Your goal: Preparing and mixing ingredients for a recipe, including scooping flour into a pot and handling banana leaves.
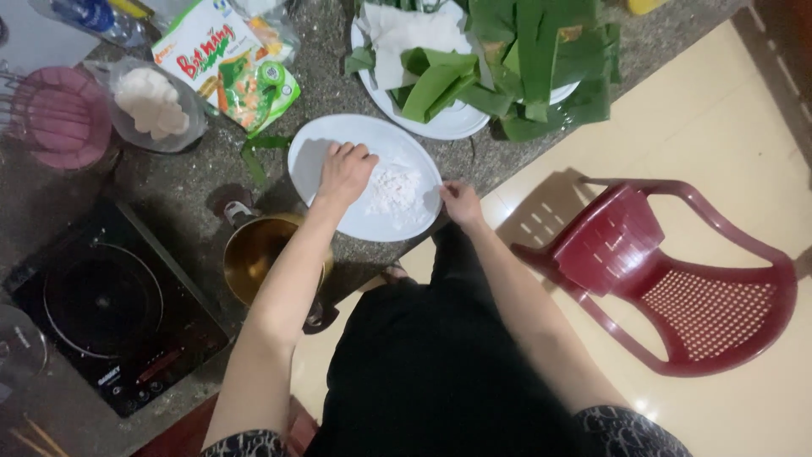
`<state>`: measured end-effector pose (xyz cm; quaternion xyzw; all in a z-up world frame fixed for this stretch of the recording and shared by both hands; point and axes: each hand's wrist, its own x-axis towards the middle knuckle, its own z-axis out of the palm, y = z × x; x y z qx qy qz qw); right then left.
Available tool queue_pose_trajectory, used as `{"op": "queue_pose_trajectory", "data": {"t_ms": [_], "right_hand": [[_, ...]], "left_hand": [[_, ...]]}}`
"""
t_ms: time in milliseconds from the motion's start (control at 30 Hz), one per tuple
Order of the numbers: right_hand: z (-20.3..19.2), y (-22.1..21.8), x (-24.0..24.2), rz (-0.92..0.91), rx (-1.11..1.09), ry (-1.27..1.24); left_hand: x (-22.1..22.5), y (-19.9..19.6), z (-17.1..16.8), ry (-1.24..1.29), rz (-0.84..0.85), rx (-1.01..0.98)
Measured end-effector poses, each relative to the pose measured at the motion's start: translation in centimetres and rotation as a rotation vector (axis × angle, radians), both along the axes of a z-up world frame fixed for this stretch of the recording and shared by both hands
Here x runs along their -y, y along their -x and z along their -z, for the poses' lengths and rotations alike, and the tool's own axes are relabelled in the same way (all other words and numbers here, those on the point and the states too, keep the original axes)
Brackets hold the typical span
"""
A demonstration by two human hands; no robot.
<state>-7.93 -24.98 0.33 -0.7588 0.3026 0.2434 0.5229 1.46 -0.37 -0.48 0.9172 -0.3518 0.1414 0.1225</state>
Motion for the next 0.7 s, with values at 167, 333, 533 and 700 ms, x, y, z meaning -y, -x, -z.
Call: {"op": "queue_pose_trajectory", "data": {"t_ms": [167,333,533,700], "right_hand": [[-2.1,0.0,-0.6,0.159,-0.052,-0.068],[-1.9,1.6,-1.6,0.307,-0.013,-0.091],[3.6,4.6,-2.7,0.545,0.073,-0.152],[3.3,6.0,-4.0,0.733,0.062,-0.290]], "left_hand": [[-1.8,1.0,-3.3,-0.004,-0.057,0.024],[-2.9,3.5,-5.7,0.065,-0.067,0.088],[-4.1,7.0,-5.5,0.143,-0.141,0.132],[-3.2,11.0,-4.5,0.193,-0.275,0.054]]}}
